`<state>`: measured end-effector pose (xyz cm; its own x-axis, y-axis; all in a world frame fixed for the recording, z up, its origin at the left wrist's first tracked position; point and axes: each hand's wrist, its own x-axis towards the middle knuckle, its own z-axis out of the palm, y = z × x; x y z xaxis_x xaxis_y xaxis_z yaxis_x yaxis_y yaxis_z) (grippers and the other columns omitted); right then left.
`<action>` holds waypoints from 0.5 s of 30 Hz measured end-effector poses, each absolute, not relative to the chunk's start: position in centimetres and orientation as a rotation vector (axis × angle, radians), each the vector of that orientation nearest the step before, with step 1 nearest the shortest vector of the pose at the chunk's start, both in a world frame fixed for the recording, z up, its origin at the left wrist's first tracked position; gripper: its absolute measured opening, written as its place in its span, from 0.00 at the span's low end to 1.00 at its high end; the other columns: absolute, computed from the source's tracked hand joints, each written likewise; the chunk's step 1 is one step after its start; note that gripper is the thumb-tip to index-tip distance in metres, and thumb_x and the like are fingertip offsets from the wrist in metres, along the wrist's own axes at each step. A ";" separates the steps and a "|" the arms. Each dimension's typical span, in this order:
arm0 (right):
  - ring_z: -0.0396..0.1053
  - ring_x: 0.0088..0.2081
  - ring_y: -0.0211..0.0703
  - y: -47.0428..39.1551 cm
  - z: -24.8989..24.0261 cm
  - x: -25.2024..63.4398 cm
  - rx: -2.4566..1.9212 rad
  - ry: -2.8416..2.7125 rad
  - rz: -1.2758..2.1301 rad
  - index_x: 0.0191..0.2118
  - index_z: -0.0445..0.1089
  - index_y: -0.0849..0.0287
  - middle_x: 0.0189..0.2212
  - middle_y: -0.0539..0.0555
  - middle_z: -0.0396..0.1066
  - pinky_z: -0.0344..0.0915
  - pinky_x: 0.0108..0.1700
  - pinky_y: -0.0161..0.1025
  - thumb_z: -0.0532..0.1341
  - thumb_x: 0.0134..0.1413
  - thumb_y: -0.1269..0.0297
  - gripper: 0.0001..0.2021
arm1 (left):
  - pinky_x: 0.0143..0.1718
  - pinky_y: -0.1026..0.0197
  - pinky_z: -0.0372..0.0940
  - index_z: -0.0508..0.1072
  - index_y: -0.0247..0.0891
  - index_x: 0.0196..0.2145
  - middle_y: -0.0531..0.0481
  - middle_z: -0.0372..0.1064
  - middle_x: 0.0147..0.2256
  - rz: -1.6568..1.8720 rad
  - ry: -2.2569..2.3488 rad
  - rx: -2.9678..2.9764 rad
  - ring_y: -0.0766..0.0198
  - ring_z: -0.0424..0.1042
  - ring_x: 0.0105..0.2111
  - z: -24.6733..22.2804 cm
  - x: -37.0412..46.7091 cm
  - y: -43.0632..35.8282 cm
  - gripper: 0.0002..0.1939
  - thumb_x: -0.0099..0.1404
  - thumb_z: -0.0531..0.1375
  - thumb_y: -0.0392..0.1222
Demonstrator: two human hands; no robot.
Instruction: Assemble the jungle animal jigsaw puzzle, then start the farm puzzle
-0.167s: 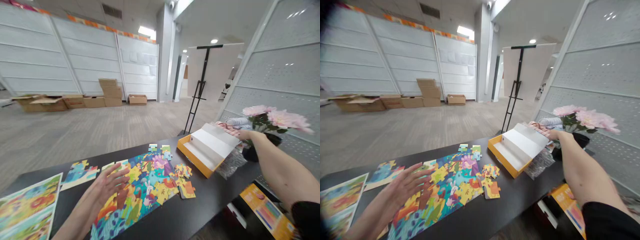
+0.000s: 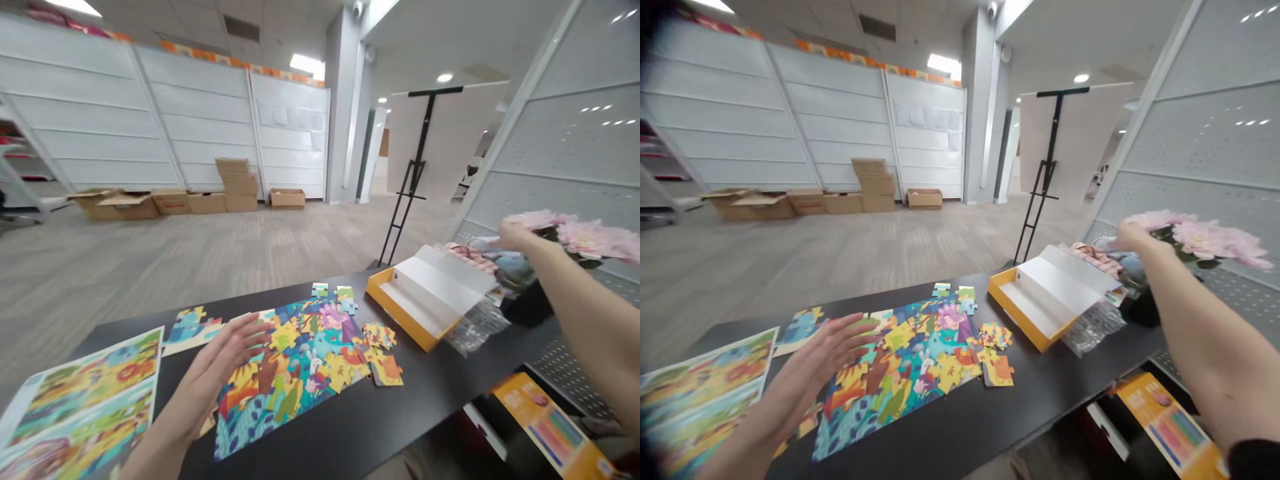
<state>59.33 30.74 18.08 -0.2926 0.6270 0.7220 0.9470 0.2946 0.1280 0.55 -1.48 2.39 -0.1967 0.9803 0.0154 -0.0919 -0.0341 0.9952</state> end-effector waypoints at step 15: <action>0.76 0.43 0.51 18.2 9.8 26.9 -0.798 -2.279 -0.107 0.53 0.72 0.64 0.45 0.63 0.77 0.71 0.45 0.48 0.62 0.58 0.61 0.19 | 0.45 0.53 0.70 0.73 0.39 0.49 0.43 0.77 0.45 1.097 2.096 1.734 0.55 0.77 0.44 0.2 -3.2 -3.3 0.16 0.69 0.55 0.48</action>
<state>26.88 18.24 9.79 -0.5584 0.5153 0.6501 0.5739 0.8058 -0.1458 -3.21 -3.26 0.21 -0.2868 0.9131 0.2897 0.7584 0.0317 0.6510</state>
